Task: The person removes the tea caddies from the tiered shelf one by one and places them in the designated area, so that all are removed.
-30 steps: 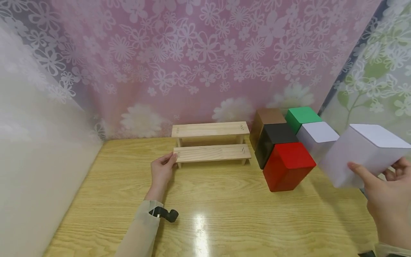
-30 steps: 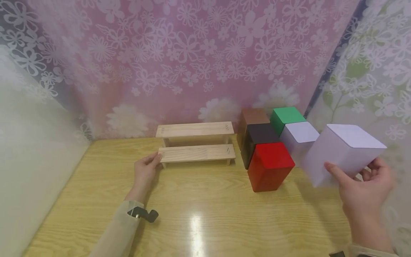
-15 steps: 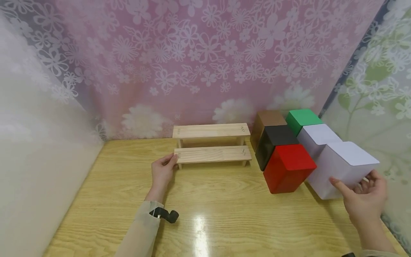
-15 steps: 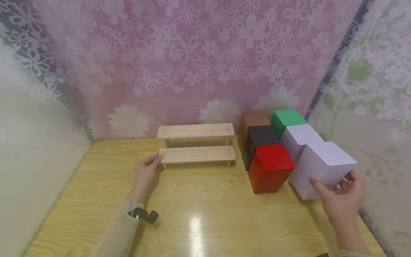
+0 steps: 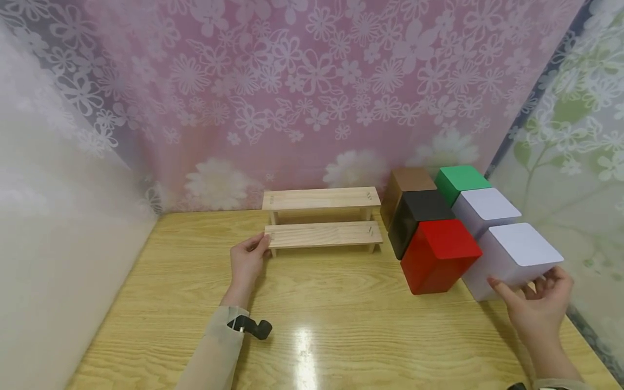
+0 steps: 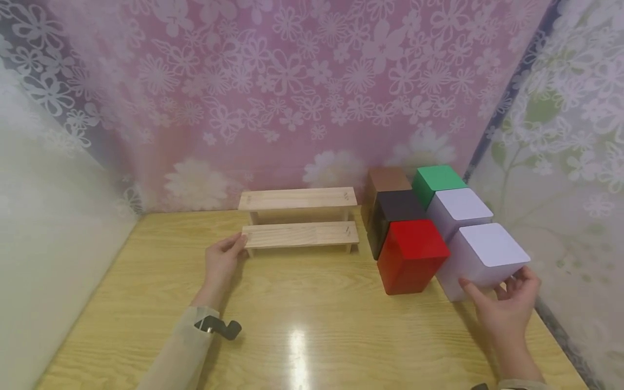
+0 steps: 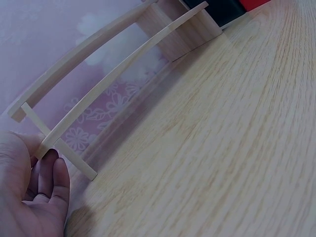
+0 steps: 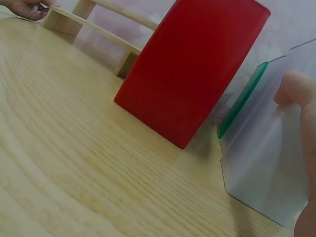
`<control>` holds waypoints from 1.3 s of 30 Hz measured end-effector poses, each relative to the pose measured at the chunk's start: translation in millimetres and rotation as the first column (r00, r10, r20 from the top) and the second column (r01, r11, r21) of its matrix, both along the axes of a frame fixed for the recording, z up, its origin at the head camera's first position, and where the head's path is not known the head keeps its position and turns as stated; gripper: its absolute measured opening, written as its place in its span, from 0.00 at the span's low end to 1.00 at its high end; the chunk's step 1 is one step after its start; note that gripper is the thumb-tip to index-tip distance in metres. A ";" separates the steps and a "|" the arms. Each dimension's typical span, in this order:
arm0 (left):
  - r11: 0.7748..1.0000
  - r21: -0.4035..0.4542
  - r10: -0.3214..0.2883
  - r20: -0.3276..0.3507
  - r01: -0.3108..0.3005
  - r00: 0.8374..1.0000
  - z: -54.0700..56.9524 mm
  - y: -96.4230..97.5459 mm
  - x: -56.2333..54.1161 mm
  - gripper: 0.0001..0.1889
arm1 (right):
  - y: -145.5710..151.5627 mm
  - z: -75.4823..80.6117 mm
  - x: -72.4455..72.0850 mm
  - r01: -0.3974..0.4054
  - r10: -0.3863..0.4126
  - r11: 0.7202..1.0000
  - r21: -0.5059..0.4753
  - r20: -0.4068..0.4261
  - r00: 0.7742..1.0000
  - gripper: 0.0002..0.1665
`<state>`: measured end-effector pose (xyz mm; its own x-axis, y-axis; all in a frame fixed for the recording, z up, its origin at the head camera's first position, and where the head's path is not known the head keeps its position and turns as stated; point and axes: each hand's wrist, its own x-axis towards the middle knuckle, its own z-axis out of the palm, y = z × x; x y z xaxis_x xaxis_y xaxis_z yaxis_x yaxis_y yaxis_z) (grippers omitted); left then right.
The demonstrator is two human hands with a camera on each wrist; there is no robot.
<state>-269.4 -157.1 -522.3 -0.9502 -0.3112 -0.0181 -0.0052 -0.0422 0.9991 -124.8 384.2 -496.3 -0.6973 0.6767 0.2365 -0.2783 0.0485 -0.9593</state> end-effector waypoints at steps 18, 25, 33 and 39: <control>1.000 -0.007 0.001 0.003 -0.001 1.000 6.1 1.5 3.4 0.16 | -3.2 -1.7 -13.9 -0.010 0.009 0.992 0.122 0.014 1.000 0.63; 1.000 0.022 0.010 0.012 -0.010 1.000 5.2 1.9 3.3 0.16 | -3.9 2.5 -11.7 -0.003 -0.018 0.980 0.197 0.104 0.994 0.63; 1.000 -0.014 -0.008 0.020 0.008 1.000 9.2 3.2 7.2 0.15 | 1.4 13.6 -4.4 -0.002 -0.007 0.991 0.133 0.066 0.998 0.63; 0.989 -0.137 -0.061 0.018 0.062 0.998 12.1 -2.4 5.2 0.15 | 4.3 39.9 0.7 0.042 -0.047 0.951 0.307 0.008 0.999 0.63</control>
